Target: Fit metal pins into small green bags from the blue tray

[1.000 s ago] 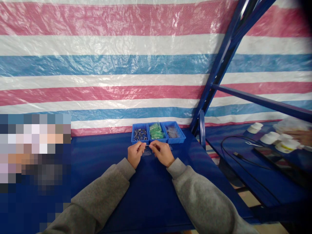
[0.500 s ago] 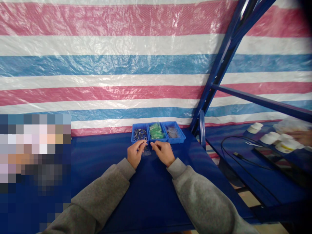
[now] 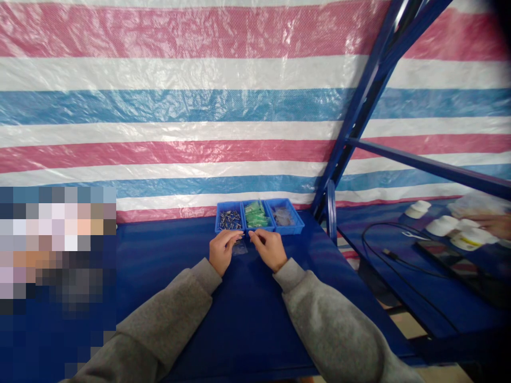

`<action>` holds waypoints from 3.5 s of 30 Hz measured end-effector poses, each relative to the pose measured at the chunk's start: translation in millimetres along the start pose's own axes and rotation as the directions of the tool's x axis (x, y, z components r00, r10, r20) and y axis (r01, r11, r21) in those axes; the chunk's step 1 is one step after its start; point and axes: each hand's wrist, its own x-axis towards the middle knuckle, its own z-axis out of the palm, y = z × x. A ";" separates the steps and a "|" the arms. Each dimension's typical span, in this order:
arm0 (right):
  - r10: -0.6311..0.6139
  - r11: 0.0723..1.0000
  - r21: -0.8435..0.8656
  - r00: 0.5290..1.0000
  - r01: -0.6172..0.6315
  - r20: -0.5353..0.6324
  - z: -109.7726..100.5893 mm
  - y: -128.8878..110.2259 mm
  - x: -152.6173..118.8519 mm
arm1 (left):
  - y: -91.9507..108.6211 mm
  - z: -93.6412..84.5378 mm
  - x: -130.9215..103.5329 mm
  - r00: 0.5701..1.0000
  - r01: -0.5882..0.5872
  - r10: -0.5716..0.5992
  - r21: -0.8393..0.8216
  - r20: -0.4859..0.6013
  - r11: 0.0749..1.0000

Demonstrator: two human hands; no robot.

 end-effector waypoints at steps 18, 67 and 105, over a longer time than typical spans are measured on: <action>-0.015 0.996 0.089 0.996 0.007 0.093 -0.4 -2.7 -0.8 | 5.6 0.5 -0.2 0.990 0.122 -0.120 -0.034 0.067 0.992; -0.090 0.988 0.135 0.991 0.076 0.099 -1.0 -4.3 0.2 | 2.9 0.8 -2.1 0.990 0.139 -0.138 -0.027 0.038 0.990; -0.048 0.987 0.156 0.998 0.040 0.051 0.7 -0.6 0.5 | -2.9 3.2 -0.4 0.974 0.225 -0.224 -0.033 0.039 0.974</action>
